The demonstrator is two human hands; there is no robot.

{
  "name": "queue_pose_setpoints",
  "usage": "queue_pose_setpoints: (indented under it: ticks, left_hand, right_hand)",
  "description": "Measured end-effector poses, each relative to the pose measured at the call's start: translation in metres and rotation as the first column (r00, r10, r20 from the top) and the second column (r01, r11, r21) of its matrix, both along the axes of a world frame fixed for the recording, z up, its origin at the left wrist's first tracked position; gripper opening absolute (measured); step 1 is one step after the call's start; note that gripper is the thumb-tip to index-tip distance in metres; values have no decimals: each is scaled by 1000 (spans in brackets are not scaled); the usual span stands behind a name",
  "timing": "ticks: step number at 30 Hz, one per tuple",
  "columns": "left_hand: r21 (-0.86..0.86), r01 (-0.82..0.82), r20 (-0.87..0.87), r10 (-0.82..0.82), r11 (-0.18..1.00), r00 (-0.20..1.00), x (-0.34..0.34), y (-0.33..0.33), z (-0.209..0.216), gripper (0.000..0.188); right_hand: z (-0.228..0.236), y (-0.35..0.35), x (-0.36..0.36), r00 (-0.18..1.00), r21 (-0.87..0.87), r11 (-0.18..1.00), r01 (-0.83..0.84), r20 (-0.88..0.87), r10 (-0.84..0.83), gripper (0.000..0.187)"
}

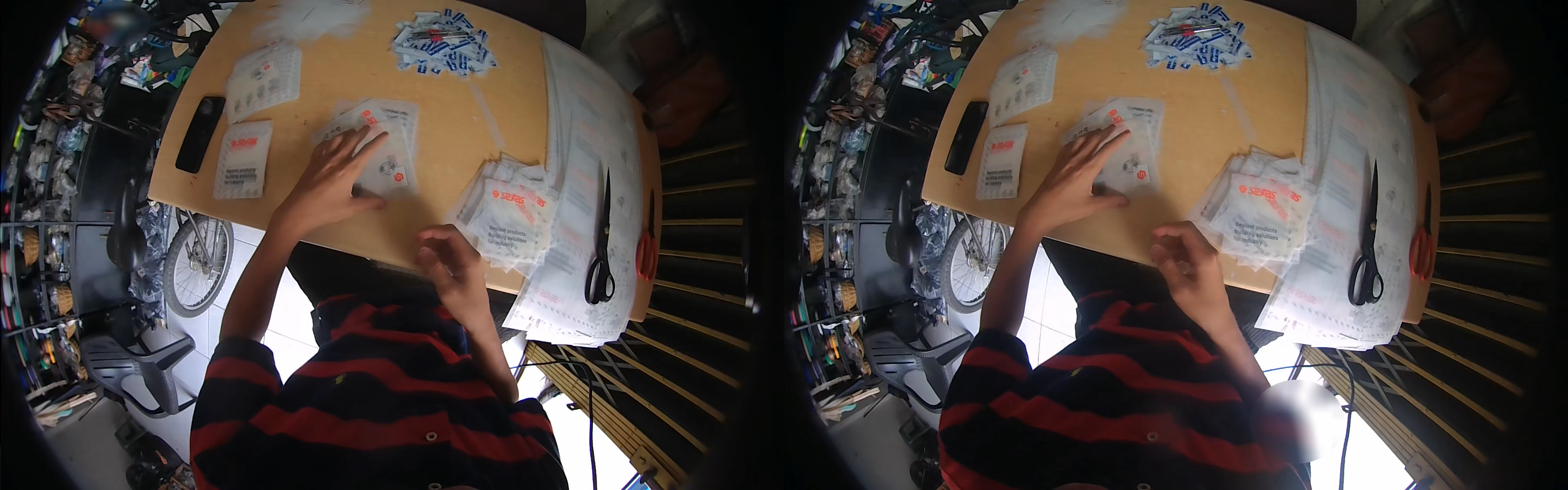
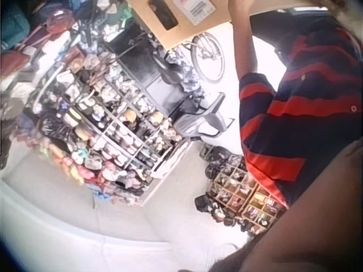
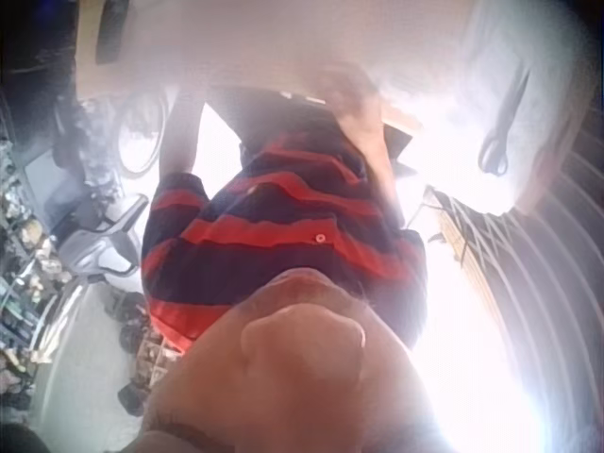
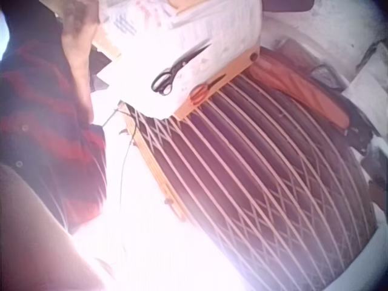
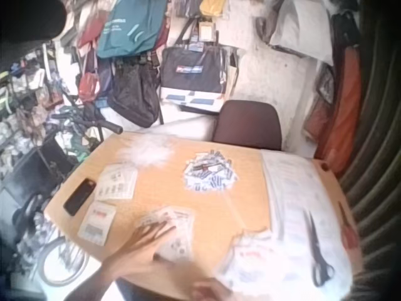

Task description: The person sorts and stacks small white paper packets on a wooden table, aligning them into neat piles. They then pick up and handle small blue and white rectangular items, arranging them on the table.

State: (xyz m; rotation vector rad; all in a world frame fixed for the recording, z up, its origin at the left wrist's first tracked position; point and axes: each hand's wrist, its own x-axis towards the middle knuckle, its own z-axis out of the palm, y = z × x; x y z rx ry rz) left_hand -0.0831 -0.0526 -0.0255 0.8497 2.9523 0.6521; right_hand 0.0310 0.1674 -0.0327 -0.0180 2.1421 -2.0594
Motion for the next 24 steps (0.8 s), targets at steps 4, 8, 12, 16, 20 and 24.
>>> queue_pose_setpoints:
  ticks: [4, 8, 12, 16, 20, 24]
  left_hand:
    - [-154, -79, 121, 98, 985, 988, -9, 8, 19, 93]
    - [-162, -46, 57, 56, 986, 997, -13, 10, 13, 80]
    - [-16, -131, 128, 132, 991, 983, -5, 10, 16, 66]
    - [298, -305, 441, 153, 904, 884, 18, 13, 42, 63]
    - [574, -325, 446, 47, 751, 894, 43, 11, 40, 72]
    - [765, -419, 518, -81, 489, 852, 47, -5, 34, 71]
  right_hand:
    - [-1, 3, 4, 999, -29, 1000, 10, 32, -9, 16]
    - [-6, 6, 5, 999, -20, 999, -44, 19, 45, 19]
    - [-5, 2, -3, 996, -61, 994, 92, -10, -93, 25]
    - [2, -14, -24, 959, -86, 973, 216, -168, -227, 31]
    - [6, -30, -43, 986, -264, 964, -13, -162, -31, 23]
    - [3, -38, -59, 992, -354, 933, -59, -127, 15, 13]
